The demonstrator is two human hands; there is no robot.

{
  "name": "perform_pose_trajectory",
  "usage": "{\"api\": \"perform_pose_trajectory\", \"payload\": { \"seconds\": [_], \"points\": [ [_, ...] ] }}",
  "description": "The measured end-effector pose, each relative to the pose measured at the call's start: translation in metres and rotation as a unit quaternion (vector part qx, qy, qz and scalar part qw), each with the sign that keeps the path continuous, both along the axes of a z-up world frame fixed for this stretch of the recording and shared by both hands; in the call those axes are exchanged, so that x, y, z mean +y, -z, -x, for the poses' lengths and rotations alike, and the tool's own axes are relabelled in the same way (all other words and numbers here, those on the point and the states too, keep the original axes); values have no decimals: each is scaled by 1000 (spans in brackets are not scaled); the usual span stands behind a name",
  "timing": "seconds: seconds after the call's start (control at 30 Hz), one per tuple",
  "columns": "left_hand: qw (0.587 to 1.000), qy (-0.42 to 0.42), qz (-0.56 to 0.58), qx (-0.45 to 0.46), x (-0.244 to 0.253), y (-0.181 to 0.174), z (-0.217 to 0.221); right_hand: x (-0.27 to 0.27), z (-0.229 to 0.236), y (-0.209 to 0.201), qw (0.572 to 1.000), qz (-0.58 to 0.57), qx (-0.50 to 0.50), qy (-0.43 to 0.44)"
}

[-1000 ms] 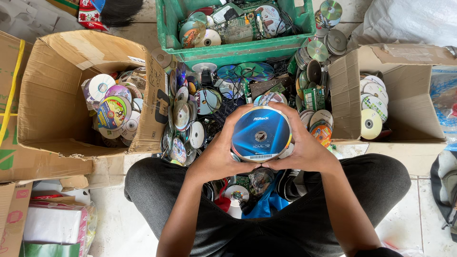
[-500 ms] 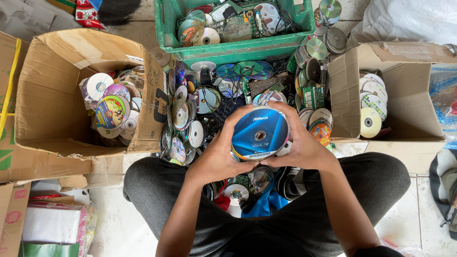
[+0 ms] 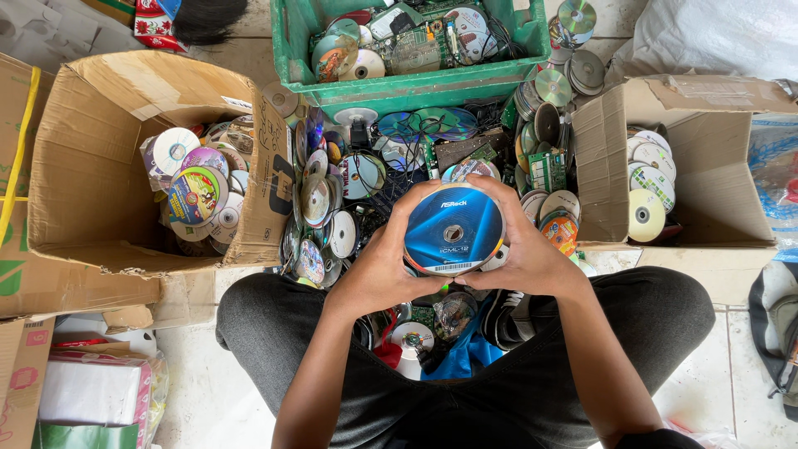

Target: The person sits on the floor and sorts through a large pile of CDs, DVDs, and electronic components. They pick up individual discs and a circuit board, briefly inspect them, and place them into different cardboard boxes or a green crate.

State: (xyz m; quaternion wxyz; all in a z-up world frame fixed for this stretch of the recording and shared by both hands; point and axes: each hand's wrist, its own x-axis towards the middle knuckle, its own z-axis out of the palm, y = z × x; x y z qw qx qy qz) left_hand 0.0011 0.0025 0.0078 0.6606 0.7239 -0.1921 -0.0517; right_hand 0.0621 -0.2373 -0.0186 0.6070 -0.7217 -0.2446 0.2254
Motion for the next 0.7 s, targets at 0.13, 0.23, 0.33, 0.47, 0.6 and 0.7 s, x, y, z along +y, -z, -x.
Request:
{"api": "perform_pose_trajectory", "payload": {
  "seconds": [0.13, 0.23, 0.33, 0.47, 0.6, 0.7],
  "points": [
    [1000, 2, 11, 2, -2, 2, 2, -2, 0, -5, 1000, 5, -6, -8],
    [1000, -15, 26, 4, -7, -2, 3, -2, 1, -15, 1000, -24, -6, -12],
    [1000, -19, 14, 17, -16, -3, 3, -5, 6, -34, 999, -39, -14, 15],
    [999, -17, -42, 28, -39, 0, -3, -36, 6, -45, 998, -17, -9, 56],
    [998, 21, -51, 41, -85, 7, -31, -84, -6, -41, 991, -32, -50, 117],
    [995, 61, -70, 22, -136, -4, -51, -140, -15, -2, 976, -44, -47, 208]
  ]
}}
